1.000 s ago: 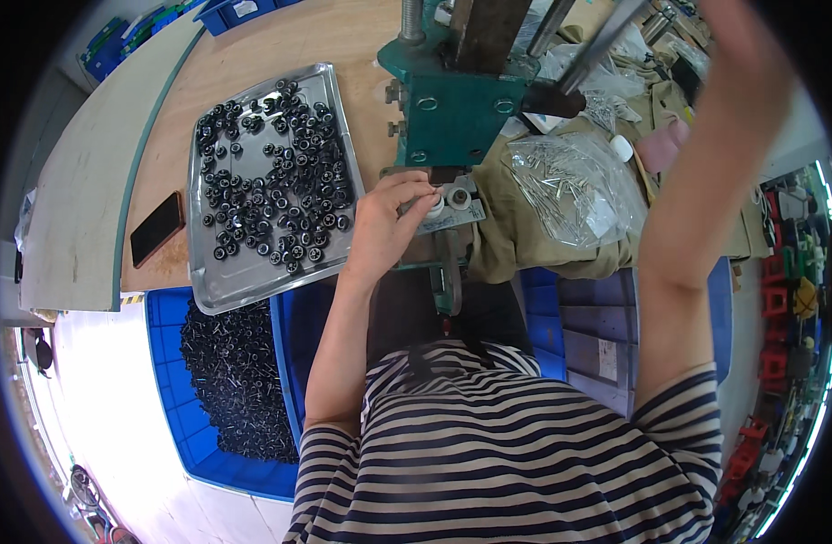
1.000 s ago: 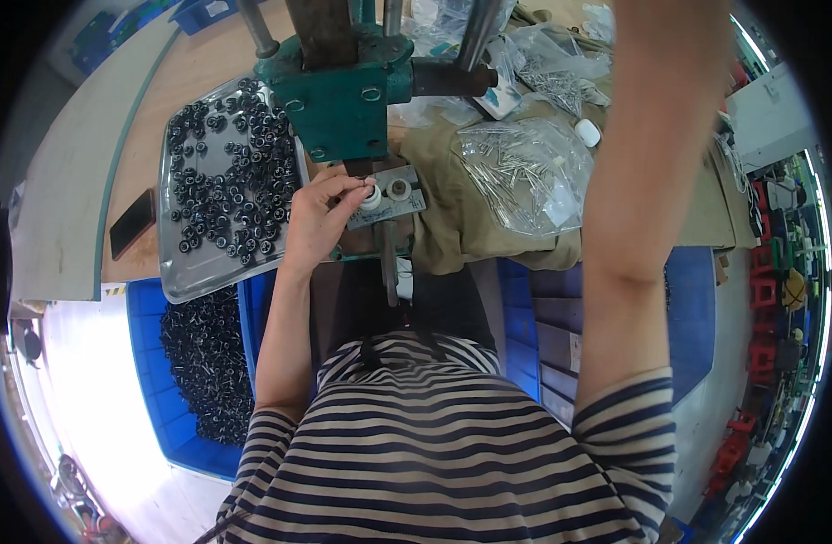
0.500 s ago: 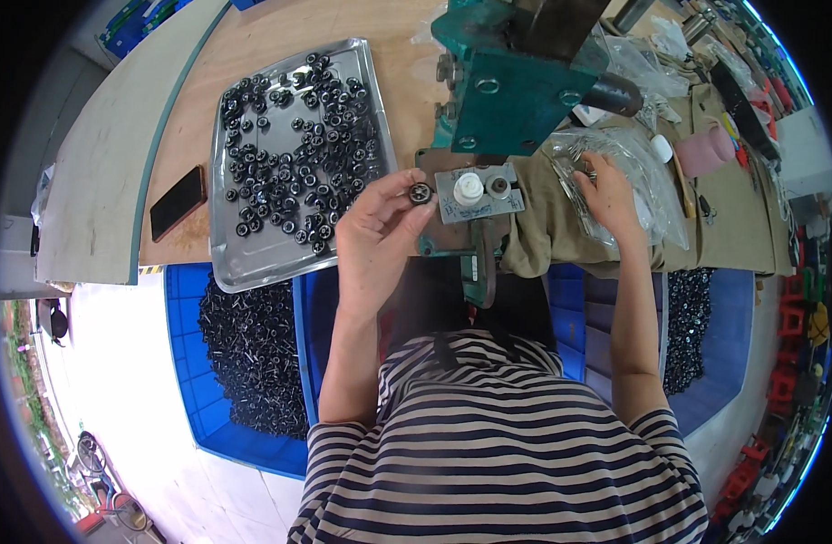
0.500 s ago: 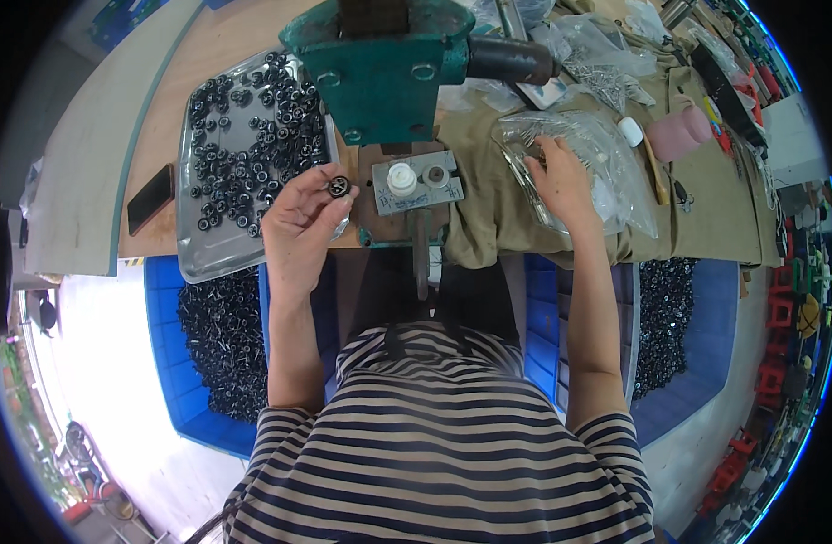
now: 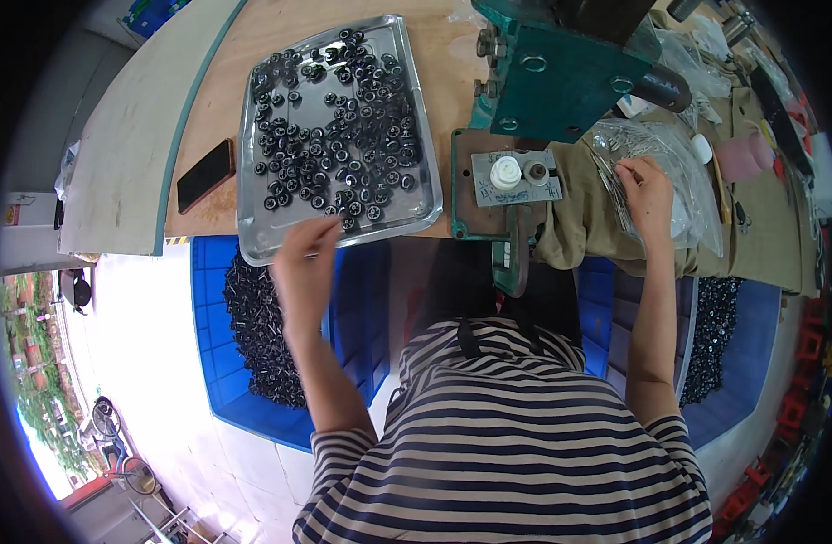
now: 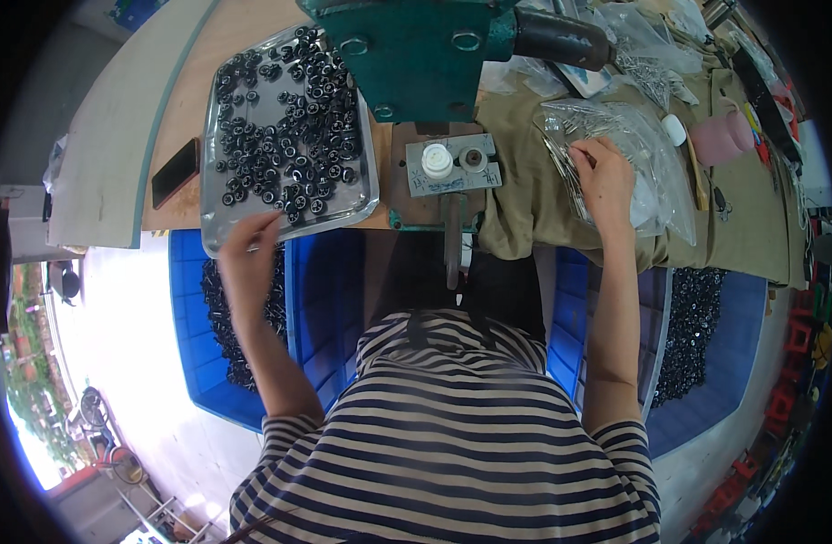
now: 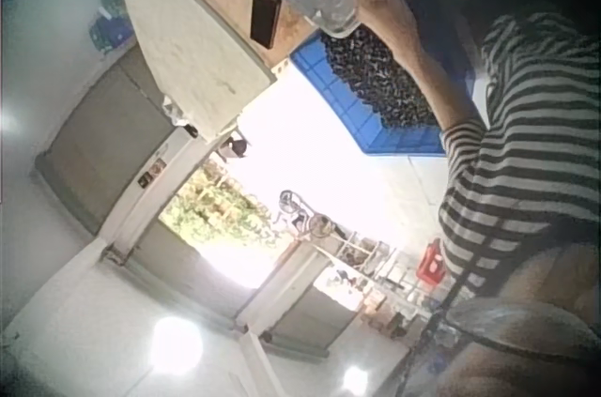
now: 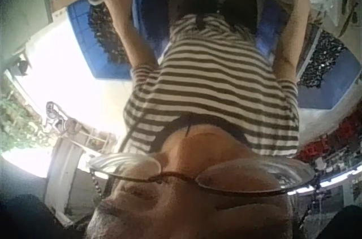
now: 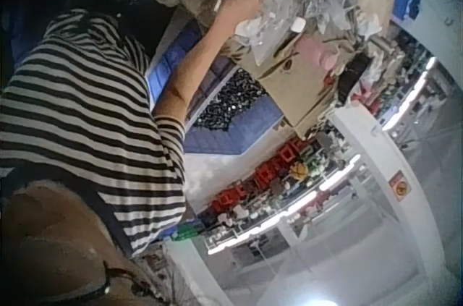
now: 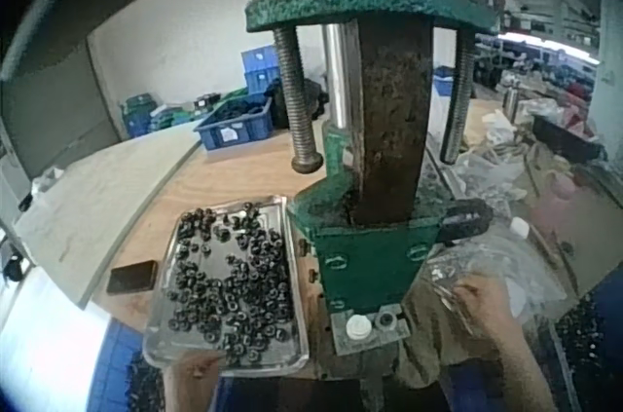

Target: The person assembles components by placing a black plastic piece and a metal ring into a manual press, then pulling the lever to join them.

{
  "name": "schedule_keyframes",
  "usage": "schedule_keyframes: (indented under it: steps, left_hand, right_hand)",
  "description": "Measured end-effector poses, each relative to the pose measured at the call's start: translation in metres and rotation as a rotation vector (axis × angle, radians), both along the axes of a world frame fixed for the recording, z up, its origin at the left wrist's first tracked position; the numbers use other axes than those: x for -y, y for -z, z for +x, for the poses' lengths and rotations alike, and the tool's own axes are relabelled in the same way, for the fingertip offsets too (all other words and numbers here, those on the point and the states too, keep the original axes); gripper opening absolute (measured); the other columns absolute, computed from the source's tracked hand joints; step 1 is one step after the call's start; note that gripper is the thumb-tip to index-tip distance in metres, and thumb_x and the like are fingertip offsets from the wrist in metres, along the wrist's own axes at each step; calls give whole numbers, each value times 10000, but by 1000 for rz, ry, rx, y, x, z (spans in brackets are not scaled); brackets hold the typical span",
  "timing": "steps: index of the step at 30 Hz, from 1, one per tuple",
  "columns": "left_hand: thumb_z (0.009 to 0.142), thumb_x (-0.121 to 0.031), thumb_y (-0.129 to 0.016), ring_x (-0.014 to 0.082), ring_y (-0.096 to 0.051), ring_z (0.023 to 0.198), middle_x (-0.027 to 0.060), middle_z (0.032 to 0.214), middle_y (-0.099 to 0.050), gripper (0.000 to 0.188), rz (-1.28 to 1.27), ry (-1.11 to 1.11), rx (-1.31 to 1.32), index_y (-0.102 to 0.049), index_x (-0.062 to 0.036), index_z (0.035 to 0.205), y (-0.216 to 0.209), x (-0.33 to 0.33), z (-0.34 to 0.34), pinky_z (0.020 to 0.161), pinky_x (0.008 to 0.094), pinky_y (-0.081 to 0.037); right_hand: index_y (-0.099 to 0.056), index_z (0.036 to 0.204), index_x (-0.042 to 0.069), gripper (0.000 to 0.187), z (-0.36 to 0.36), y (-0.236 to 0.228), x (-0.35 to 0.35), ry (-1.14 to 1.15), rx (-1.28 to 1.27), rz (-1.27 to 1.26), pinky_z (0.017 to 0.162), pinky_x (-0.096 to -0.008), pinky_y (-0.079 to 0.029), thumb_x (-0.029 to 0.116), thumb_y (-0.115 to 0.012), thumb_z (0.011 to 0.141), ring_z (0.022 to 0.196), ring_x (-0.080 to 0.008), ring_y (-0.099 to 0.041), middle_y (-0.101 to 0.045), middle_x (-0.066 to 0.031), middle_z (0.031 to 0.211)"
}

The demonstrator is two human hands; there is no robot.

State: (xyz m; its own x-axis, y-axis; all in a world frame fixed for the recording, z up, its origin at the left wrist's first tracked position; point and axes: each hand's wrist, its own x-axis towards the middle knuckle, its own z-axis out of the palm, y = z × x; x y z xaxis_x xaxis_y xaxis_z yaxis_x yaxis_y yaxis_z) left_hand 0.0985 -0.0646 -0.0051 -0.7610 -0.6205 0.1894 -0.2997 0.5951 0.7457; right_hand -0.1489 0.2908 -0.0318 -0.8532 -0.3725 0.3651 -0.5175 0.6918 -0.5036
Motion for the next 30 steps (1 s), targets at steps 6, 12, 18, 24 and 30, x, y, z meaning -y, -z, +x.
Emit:
schedule_keyframes:
  steps: [6,12,18,24,30]
  left_hand:
    - [779,-75,-622,235,-575,706,109,750,-588,121,-438,247,-54,-669,-13,871,25,-12,-89,638,299,-448]
    - [769,-83,-635,241,-583,751,96,806,-611,105,-250,217,74,-674,-24,847,14,-15,-90,676,323,-457]
    - [789,-61,-662,94,-508,614,41,732,-554,85,279,367,-220,-662,-9,856,-5,-60,-107,565,226,-411]
    - [781,-65,-673,128,-533,598,81,724,-553,112,31,429,-173,-655,28,841,-21,-102,-123,559,254,-424]
    - [773,-75,-658,256,-582,675,106,813,-598,133,-153,438,-120,-638,-22,894,-19,-105,-122,598,322,-465]
  right_hand:
    - [-628,966,4,119,7,3,-3,-8,420,-487,654,-218,-461,40,-557,877,731,-111,-611,-628,-55,843]
    - [-595,987,-12,127,16,-12,6,-154,488,-729,680,-213,-472,0,-557,867,742,-99,-600,-615,-35,859]
    - [-600,938,-5,96,34,-31,40,-237,549,-719,690,-201,-461,-23,-575,847,752,-74,-581,-603,-20,841]
    - [-607,927,-4,96,45,-33,59,-328,582,-747,692,-194,-445,-30,-582,838,756,-60,-559,-598,-7,813]
    - [-610,948,-8,109,49,-38,70,-335,578,-688,684,-198,-448,-11,-594,840,748,-62,-566,-613,-19,824]
